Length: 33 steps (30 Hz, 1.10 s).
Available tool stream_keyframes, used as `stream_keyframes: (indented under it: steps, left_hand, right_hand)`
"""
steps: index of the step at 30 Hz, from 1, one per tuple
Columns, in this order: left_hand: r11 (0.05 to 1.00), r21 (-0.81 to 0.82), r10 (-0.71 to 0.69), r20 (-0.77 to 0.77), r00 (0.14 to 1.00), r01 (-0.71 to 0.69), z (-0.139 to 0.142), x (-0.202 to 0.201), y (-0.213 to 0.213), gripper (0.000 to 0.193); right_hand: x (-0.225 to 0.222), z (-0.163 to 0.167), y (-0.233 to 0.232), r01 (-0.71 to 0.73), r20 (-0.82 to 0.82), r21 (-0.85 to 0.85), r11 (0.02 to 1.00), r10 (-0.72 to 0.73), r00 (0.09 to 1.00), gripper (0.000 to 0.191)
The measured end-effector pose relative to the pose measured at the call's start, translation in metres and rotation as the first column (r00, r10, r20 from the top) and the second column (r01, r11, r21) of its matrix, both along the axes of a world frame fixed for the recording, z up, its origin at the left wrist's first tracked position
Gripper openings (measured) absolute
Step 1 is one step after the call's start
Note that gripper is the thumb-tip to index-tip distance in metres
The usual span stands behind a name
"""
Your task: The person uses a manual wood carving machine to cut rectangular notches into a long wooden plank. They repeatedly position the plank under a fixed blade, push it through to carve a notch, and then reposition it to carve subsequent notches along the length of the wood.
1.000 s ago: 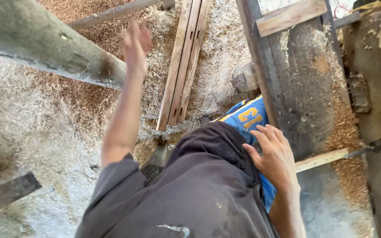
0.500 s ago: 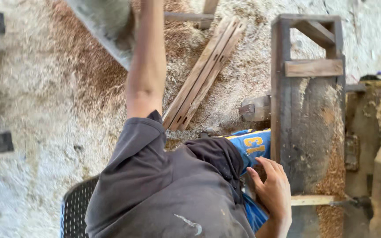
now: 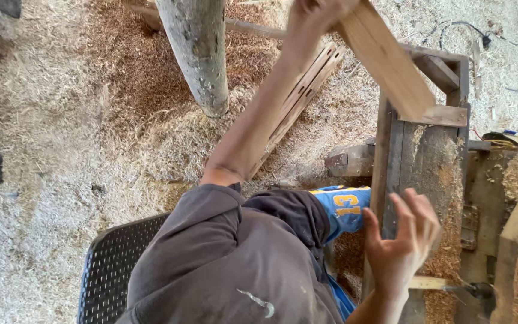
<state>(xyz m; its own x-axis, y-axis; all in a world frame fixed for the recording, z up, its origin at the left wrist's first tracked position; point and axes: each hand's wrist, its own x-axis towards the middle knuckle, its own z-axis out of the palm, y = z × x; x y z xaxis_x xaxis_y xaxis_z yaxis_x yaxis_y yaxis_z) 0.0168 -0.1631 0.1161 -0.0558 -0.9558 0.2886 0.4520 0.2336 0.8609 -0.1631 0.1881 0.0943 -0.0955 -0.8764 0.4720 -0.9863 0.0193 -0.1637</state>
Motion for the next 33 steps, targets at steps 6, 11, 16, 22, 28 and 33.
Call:
stream_keyframes:
  steps: [6, 11, 16, 22, 28, 33]
  left_hand:
    - [0.915, -0.019, -0.401, 0.093, 0.912, 0.404, -0.03, -0.066, 0.11, 0.092]
    - [0.701, 0.092, -0.713, 0.079, 0.697, 0.707, -0.069, -0.112, 0.202, 0.089]
    - [0.563, 0.193, -0.816, -0.021, 0.577, 0.803, -0.104, -0.147, 0.273, 0.073]
    - [0.384, 0.395, -0.905, -0.018, 0.425, 0.835, -0.114, -0.17, 0.323, 0.057]
    - [0.323, 0.459, -0.917, -0.064, 0.393, 0.828, -0.13, -0.196, 0.347, 0.053]
    - [0.214, 0.581, -0.934, -0.113, 0.338, 0.785, -0.14, -0.217, 0.362, 0.052]
  right_hand:
    - [-0.009, 0.029, 0.015, 0.16, -0.085, -0.034, 0.987, -0.162, 0.983, 0.084]
    - [0.014, 0.016, 0.076, 0.384, 0.132, 0.17, 0.907, -0.408, 0.904, 0.085]
    - [0.028, -0.004, 0.144, 0.601, 0.268, 0.247, 0.761, -0.649, 0.712, 0.061]
    - [0.01, -0.025, 0.202, 0.656, 0.319, 0.354, 0.667, -0.745, 0.586, 0.06]
    - [-0.015, -0.067, 0.236, 0.613, 0.43, 0.306, 0.728, -0.68, 0.594, 0.071]
    - [-0.041, -0.068, 0.285, 0.541, 0.555, 0.499, 0.677, -0.729, 0.401, 0.077]
